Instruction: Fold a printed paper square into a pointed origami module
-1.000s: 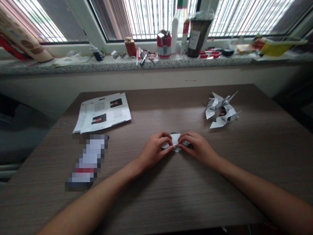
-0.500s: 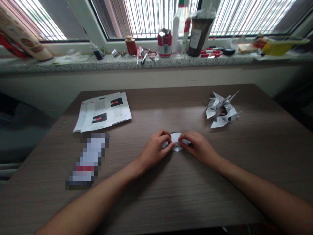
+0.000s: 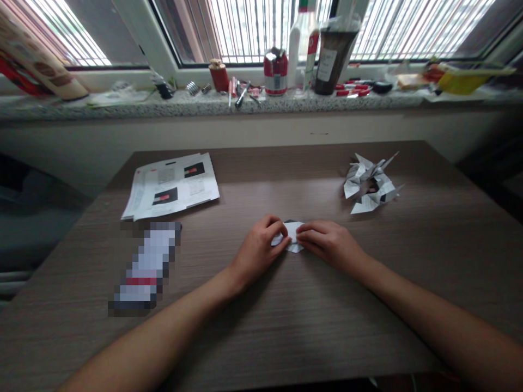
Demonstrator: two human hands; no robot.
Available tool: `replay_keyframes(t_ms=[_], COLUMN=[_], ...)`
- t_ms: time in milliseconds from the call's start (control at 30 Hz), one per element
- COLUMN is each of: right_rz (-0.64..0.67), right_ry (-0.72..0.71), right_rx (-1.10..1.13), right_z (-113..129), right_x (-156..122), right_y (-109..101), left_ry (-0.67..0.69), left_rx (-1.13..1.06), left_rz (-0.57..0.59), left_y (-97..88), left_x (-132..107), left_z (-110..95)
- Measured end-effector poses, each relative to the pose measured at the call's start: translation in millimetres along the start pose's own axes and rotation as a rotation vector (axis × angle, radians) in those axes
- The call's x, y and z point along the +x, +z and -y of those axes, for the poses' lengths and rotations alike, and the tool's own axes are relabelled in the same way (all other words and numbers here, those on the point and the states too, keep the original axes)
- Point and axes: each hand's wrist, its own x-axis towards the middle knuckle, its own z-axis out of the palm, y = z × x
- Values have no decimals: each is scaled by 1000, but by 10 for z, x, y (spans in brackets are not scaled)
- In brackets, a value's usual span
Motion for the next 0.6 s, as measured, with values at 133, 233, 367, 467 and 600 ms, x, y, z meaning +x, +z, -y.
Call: replay_keyframes(t_ms=[133, 233, 367, 467, 600], right_rz=[9, -8, -7, -4, 17], right_ry=[-14, -14, -22, -33, -110], right_rx=[-54, -58, -91, -116, -137], right_z=[2, 8, 30, 40, 5], right_x=[-15, -29, -39, -48, -85], right_y=[-16, -4, 5, -6, -37], left_ry=[108, 258, 379, 399, 408], left_rx=[141, 285, 386, 442, 496], left_rz=[8, 68, 139, 182, 231], left_y=[5, -37, -116, -158, -192], left_x=[-35, -93, -175, -208, -209], left_z=[42, 46, 5, -23, -42])
